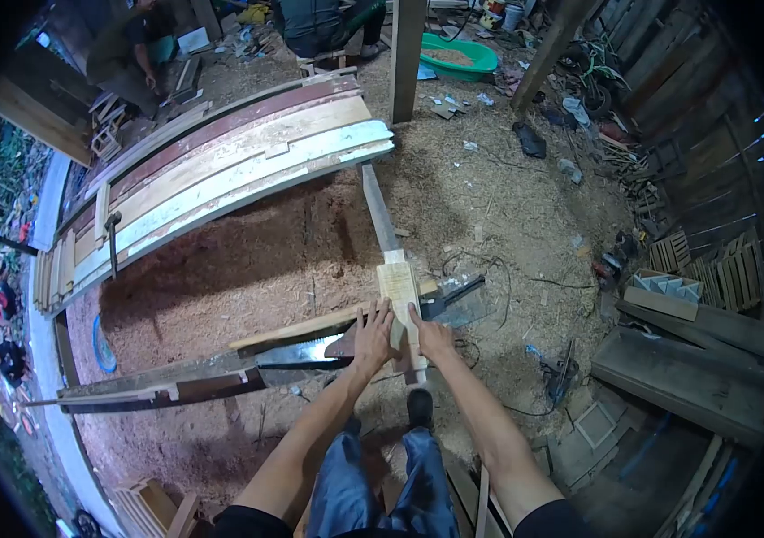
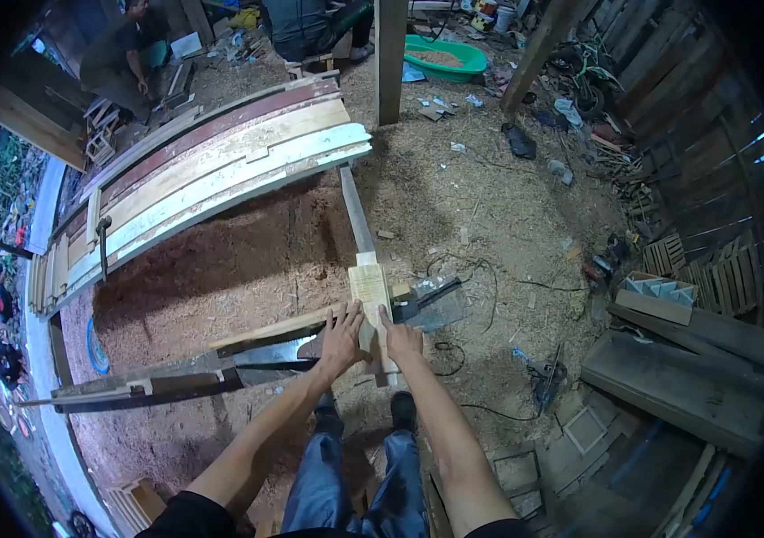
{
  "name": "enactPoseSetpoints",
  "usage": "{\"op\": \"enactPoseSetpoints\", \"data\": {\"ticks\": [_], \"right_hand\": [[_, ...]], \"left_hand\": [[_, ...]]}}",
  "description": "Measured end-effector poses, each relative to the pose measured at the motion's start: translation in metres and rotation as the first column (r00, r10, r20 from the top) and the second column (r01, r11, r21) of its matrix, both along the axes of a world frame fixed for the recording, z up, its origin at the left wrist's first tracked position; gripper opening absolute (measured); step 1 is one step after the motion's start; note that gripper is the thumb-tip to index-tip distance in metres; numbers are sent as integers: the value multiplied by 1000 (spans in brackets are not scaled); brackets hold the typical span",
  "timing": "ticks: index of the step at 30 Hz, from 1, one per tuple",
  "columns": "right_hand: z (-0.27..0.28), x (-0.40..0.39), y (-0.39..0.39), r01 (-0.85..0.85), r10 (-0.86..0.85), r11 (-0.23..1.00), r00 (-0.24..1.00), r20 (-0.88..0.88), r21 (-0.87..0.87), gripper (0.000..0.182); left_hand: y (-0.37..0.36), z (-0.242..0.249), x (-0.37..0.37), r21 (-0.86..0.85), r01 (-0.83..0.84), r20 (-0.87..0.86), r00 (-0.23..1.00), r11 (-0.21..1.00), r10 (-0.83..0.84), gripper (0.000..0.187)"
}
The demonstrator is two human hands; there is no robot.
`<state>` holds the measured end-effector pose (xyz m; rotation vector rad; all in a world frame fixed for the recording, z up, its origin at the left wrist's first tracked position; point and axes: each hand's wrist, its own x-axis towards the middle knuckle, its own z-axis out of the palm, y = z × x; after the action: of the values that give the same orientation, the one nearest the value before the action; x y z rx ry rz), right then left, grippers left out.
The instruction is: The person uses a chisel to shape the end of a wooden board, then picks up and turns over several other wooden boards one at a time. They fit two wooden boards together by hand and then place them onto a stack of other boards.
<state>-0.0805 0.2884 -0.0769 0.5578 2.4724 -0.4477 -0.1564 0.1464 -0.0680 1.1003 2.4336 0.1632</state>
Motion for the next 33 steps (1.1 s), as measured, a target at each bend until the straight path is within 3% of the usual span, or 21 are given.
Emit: {"op": "enactPoseSetpoints", "data": {"ticks": [2, 8, 10, 12, 13, 14, 15, 16, 17, 18, 19, 20, 21, 22, 24, 25, 26, 28, 31, 32, 33], "right_hand": [[18, 1, 5, -19, 21, 994, 1000, 21, -105, 87], [-1, -3, 9, -17, 20, 986, 1000, 13, -166, 85], [-1, -2, 10, -51, 47, 986, 998, -33, -161, 89], [3, 0, 12, -66, 64, 983, 998, -19, -174, 112], [-3, 3, 12, -73, 71, 981, 997, -19, -177, 112], [-6, 11, 15, -49, 20, 963, 994, -109, -266, 113], [-8, 14, 21, -36, -39, 937, 978, -206, -347, 115], [-6, 13, 23, -41, -35, 941, 975, -218, -335, 115], [-4, 19, 21, 114, -227, 872, 956, -185, -476, 115], [0, 23, 18, 250, -399, 759, 908, -125, -601, 116], [6, 25, 14, 321, -503, 626, 862, -54, -710, 114], [13, 28, 10, 306, -489, 635, 870, -63, -709, 114], [23, 31, 9, 344, -552, 494, 834, 18, -798, 112], [35, 39, 10, 375, -596, 344, 795, 108, -861, 110], [64, 59, 8, 308, -512, 256, 847, 142, -916, 106], [69, 74, 4, 263, -452, 242, 882, 132, -934, 105], [73, 86, 0, 223, -380, 225, 917, 125, -948, 103], [123, 104, -26, 316, -417, 72, 871, 259, -946, 99], [157, 121, -71, 279, -399, 82, 889, 224, -957, 83], [165, 117, -86, 410, -289, 93, 883, 370, -907, 72], [169, 123, -103, 545, -191, 124, 833, 519, -829, 61]], "left_hand": [[0, -2, 7, -3, -20, -6, 1000, 1000, 20, 104], [11, 0, 5, -18, -90, -23, 996, 996, 89, 102], [10, 1, 7, -10, -104, 26, 994, 995, 104, 103], [12, 0, 10, 28, -143, 67, 988, 989, 141, 102], [9, -4, 10, 67, -168, 103, 982, 984, 160, 101], [1, -18, 18, 68, -177, 111, 979, 982, 169, 101], [-8, -46, 20, 309, -247, 269, 949, 918, 165, 99], [-7, -45, 14, 518, -326, 407, 907, 791, 108, 98], [-8, -43, 20, 417, -364, 435, 885, 833, 168, 90], [-6, -40, 22, 428, -372, 434, 884, 824, 174, 90], [-6, -35, 26, 432, -624, 695, 690, 651, 201, 87], [-9, -27, 30, 339, -827, 887, 439, 448, 141, 85], [-11, -30, 35, 448, -778, 782, 580, 441, 228, 80], [-16, -34, 43, 462, -781, 781, 583, 420, 225, 80], [-33, -30, 51, 397, -903, 823, 428, 161, 373, 75], [-39, -5, 58, 492, -871, 849, 478, -3, 226, 64], [-47, 21, 58, 500, -865, 846, 477, -41, 239, 64], [-89, 68, 65, -62, -986, 991, -43, 154, 124, 50], [-141, 97, 82, 81, -974, 981, 115, 210, 155, 48], [-153, 101, 91, 75, -991, 993, 84, 108, 85, 52], [-176, 115, 97, 120, -982, 986, 135, 144, 100, 48]]}}
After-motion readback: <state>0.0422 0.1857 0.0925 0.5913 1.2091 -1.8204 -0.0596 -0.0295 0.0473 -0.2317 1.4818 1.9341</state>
